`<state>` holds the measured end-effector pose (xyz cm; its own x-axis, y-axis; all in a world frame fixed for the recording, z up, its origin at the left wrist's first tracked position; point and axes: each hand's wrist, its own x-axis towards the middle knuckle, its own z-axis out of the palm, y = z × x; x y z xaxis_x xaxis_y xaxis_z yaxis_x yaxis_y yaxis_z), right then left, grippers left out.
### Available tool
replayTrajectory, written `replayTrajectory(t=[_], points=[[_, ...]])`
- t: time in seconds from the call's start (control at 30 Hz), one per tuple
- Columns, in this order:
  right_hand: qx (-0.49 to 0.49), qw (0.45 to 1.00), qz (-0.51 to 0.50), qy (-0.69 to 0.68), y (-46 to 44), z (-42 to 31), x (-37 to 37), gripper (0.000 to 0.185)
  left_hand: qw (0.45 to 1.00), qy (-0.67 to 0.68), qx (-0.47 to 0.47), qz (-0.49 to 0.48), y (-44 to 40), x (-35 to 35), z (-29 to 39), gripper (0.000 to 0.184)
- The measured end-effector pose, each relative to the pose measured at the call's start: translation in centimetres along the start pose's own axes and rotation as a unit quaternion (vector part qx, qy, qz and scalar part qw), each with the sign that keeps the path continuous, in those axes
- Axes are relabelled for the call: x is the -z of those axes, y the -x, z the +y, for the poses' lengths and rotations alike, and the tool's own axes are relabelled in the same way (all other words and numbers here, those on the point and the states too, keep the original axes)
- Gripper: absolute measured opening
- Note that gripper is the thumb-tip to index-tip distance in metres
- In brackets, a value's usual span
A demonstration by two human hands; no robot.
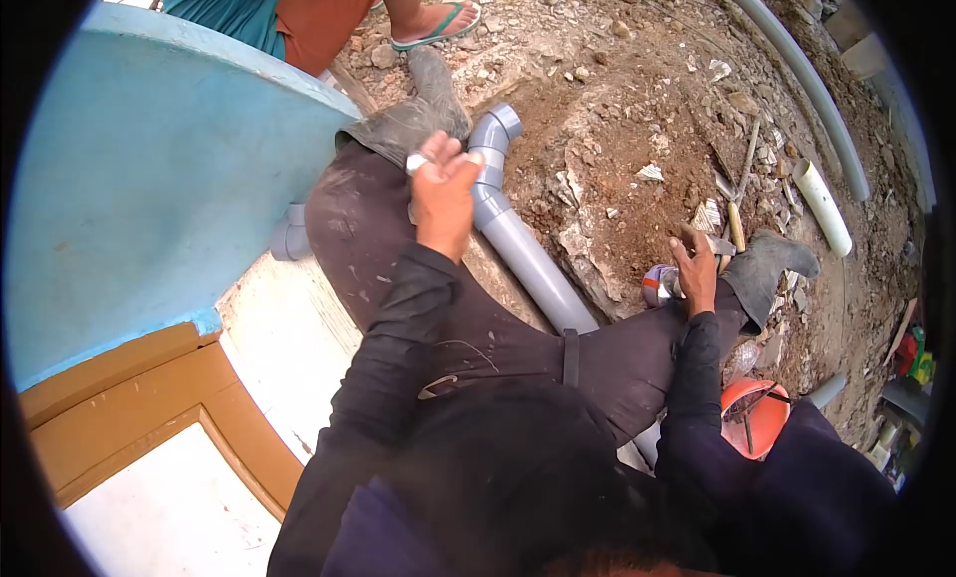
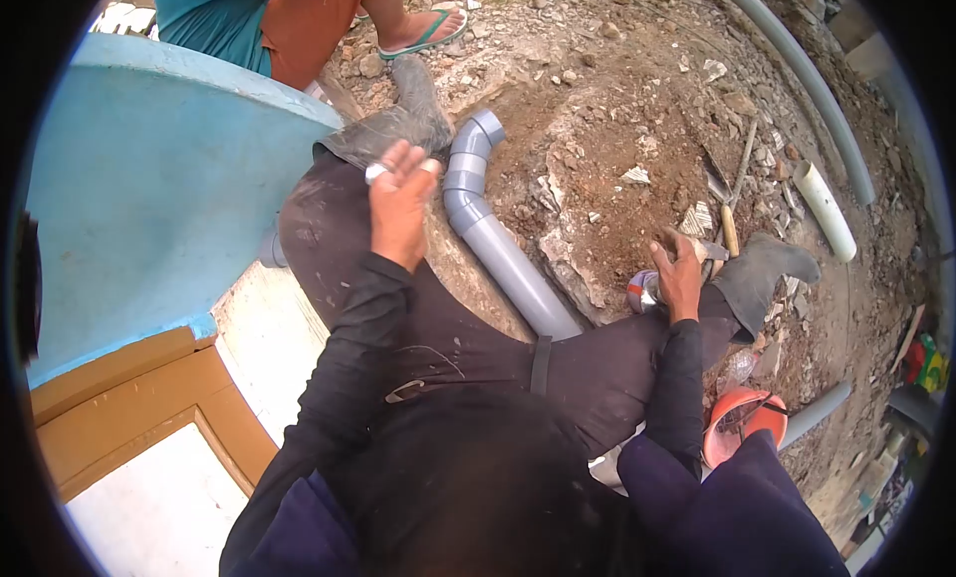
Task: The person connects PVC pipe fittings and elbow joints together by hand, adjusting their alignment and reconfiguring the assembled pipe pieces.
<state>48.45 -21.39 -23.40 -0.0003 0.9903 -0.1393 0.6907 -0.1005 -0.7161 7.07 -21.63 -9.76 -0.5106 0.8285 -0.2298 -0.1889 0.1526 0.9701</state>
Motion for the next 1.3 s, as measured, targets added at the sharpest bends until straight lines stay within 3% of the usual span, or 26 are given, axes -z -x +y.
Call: replayTrajectory(t=[0.03,0.13,0.17,0.23,0.37,0.47,0.57,0.67,0.77,0.87,0.97,1.07,1.1,1.3], points=[[0.011,1.0,-0.012,-0.01,-1.1,-1.6,-0.9,0.047,0.997,0.02,0.065,0.02,0.6,-1.5,-4.1,0.082],[0.015,0.986,-0.091,-0.139,-5.8,-4.3,-6.0,0.047,0.953,-0.129,0.275,0.007,-1.2,-2.7,-15.0,0.095],[0.018,0.977,-0.12,-0.178,-7.4,-5.8,-8.0,0.046,0.931,-0.227,0.284,0.027,-1.8,-2.8,-16.9,0.096],[0.019,0.956,-0.167,-0.239,-10.4,-8.4,-12.4,0.045,0.858,-0.416,0.296,0.064,-3.4,-2.8,-19.2,0.097],[-0.012,0.924,-0.206,-0.322,-16.6,-11.9,-21.8,0.05,0.835,-0.464,0.267,0.128,-5.9,-1.9,-20.3,0.093],[0.014,0.946,-0.187,-0.263,-21.9,-11.0,-29.6,0.056,0.863,-0.426,0.208,0.171,-8.0,0.5,-24.4,0.096],[0.01,0.956,-0.19,-0.222,-24.8,-10.7,-34.0,0.059,0.847,-0.398,0.323,0.138,-10.0,1.2,-23.5,0.096],[-0.036,0.93,-0.244,-0.272,-26.2,-10.5,-36.1,0.059,0.875,-0.352,0.323,0.077,-10.8,2.2,-24.3,0.106],[-0.063,0.911,-0.262,-0.313,-26.6,-9.0,-39.3,0.061,0.912,-0.359,0.17,0.104,-10.0,2.6,-26.0,0.123],[-0.055,0.9,-0.305,-0.306,-26.7,-10.1,-38.3,0.064,0.91,-0.34,0.208,0.11,-9.9,1.7,-24.8,0.13],[-0.035,0.901,-0.348,-0.257,-27.5,-9.5,-38.6,0.065,0.914,-0.318,0.225,0.113,-10.0,1.8,-25.4,0.126],[-0.009,0.914,-0.337,-0.225,-27.4,-9.4,-38.6,0.064,0.929,-0.284,0.215,0.099,-10.2,2.9,-27.2,0.095],[-0.012,0.915,-0.333,-0.228,-27.3,-9.5,-38.7,0.064,0.937,-0.255,0.221,0.088,-10.4,2.5,-26.3,0.077],[-0.022,0.918,-0.291,-0.268,-26.5,-9.9,-38.8,0.065,0.937,-0.206,0.262,0.1,-10.6,1.7,-25.4,0.071]])
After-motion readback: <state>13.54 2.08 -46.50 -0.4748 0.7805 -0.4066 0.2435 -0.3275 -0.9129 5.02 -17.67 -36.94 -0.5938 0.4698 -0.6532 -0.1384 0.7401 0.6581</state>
